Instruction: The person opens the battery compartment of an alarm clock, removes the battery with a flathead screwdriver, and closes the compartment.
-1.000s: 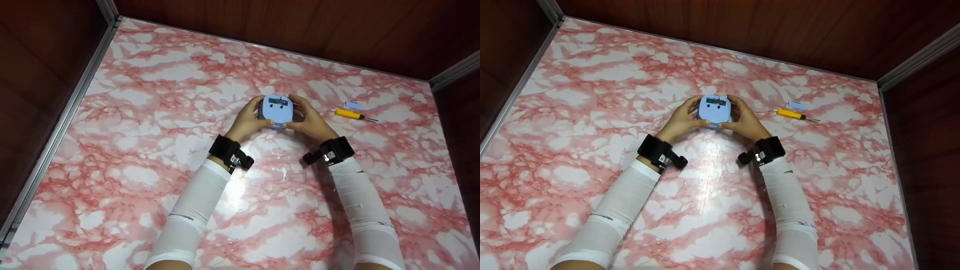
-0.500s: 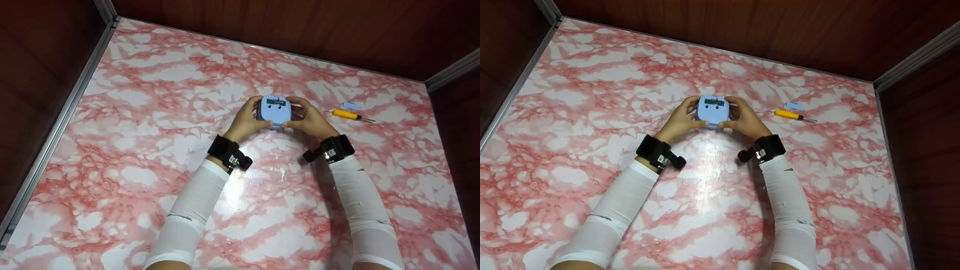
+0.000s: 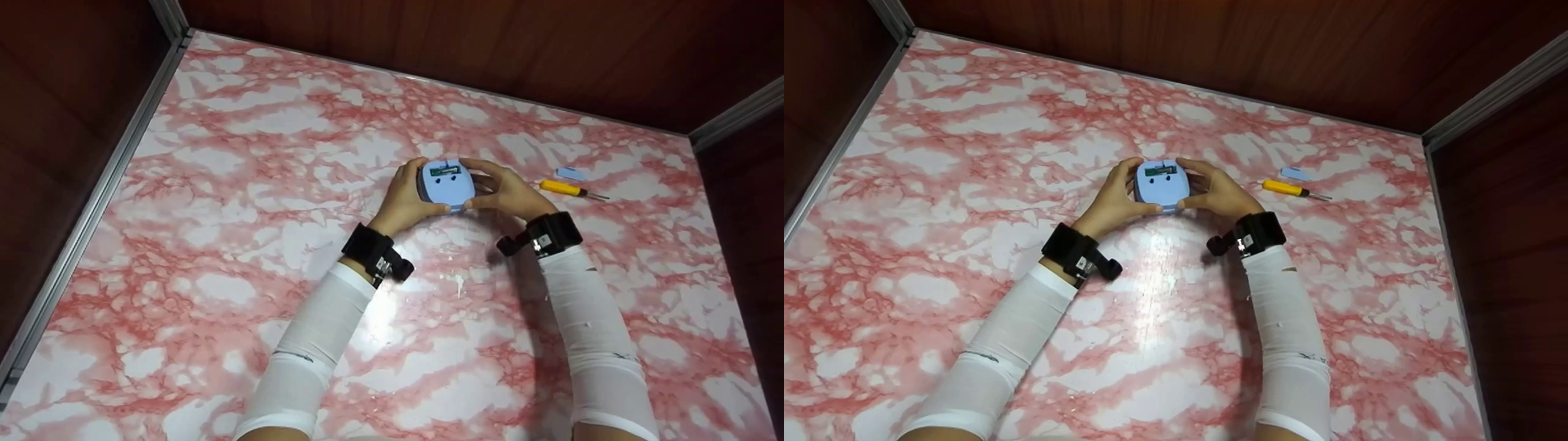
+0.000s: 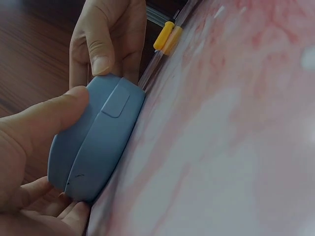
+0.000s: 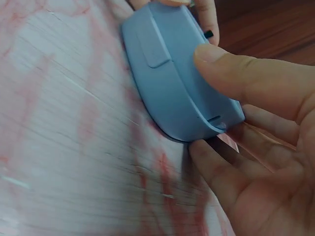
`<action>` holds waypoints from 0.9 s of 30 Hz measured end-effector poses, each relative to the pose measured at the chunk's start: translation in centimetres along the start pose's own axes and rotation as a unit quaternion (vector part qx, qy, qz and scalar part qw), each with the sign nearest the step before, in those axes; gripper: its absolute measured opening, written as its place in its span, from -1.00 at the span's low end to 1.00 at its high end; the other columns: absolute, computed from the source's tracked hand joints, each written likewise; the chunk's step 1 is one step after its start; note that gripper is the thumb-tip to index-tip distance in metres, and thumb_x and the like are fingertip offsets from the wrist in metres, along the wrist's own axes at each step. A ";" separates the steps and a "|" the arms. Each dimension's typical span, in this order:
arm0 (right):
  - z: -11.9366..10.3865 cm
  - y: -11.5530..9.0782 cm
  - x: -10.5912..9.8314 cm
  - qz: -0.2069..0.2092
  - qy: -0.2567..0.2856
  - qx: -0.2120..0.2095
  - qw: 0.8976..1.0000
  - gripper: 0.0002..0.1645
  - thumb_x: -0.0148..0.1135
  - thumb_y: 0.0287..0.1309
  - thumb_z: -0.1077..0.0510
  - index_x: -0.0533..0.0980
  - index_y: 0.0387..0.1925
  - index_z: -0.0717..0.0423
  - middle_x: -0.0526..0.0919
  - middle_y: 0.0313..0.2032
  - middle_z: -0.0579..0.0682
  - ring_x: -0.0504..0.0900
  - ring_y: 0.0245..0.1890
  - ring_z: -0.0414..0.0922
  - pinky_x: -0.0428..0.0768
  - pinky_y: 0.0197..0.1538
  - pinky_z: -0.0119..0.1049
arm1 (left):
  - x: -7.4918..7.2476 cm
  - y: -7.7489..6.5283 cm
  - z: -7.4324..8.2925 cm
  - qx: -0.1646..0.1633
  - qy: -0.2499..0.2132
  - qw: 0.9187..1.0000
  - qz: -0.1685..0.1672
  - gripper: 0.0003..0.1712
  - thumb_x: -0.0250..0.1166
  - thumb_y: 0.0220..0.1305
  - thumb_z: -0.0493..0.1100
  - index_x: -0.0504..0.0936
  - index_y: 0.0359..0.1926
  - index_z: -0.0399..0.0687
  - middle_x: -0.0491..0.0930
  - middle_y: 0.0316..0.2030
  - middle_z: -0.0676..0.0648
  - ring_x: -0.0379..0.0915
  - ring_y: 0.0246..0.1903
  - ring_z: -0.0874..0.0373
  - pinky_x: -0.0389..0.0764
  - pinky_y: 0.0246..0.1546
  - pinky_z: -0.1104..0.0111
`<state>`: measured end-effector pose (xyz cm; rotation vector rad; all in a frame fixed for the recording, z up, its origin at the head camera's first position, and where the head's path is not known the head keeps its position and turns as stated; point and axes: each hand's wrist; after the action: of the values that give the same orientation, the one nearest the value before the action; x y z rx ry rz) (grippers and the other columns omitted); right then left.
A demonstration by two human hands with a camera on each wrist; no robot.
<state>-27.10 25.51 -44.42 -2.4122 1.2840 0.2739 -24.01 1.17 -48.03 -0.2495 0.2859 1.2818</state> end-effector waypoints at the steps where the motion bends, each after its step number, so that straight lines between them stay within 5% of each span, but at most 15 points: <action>1: 0.0 0.0 -0.1 -0.004 -0.001 0.000 1.000 -0.02 0.46 0.14 0.31 0.23 0.54 -0.04 0.20 0.52 0.00 0.21 0.49 0.08 0.52 0.27 -0.30 | 0.0 0.1 0.0 -0.001 0.001 1.000 -0.004 0.15 0.62 0.02 -0.09 0.14 0.52 -0.10 0.22 0.40 -0.22 0.25 0.31 -0.03 0.32 0.33 0.21; 15: 0.3 0.5 -1.0 -0.064 0.013 -0.028 0.997 -0.03 0.38 0.18 0.41 0.19 0.55 0.02 0.11 0.56 0.06 0.09 0.54 0.12 0.54 0.24 -0.34 | 0.3 0.1 -0.2 0.002 -0.003 0.999 -0.035 0.25 0.65 -0.02 -0.07 0.07 0.57 -0.10 0.21 0.44 -0.20 0.25 0.33 -0.01 0.31 0.35 0.21; 27: 0.3 0.4 -1.1 -0.059 -0.009 -0.005 0.998 -0.03 0.40 0.20 0.34 0.18 0.56 0.00 0.13 0.56 0.03 0.11 0.54 0.07 0.44 0.35 -0.25 | 0.4 0.3 -0.3 -0.007 -0.010 0.999 -0.033 0.23 0.65 -0.03 -0.09 0.10 0.56 -0.09 0.22 0.43 -0.19 0.28 0.30 0.00 0.32 0.33 0.23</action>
<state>-28.05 26.21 -44.38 -2.4763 1.1290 0.2686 -24.23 1.50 -48.44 -0.2556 0.2497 1.2212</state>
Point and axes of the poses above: each hand's wrist, its own y-axis towards the middle knuckle, its own x-axis out of the palm, z = x × y
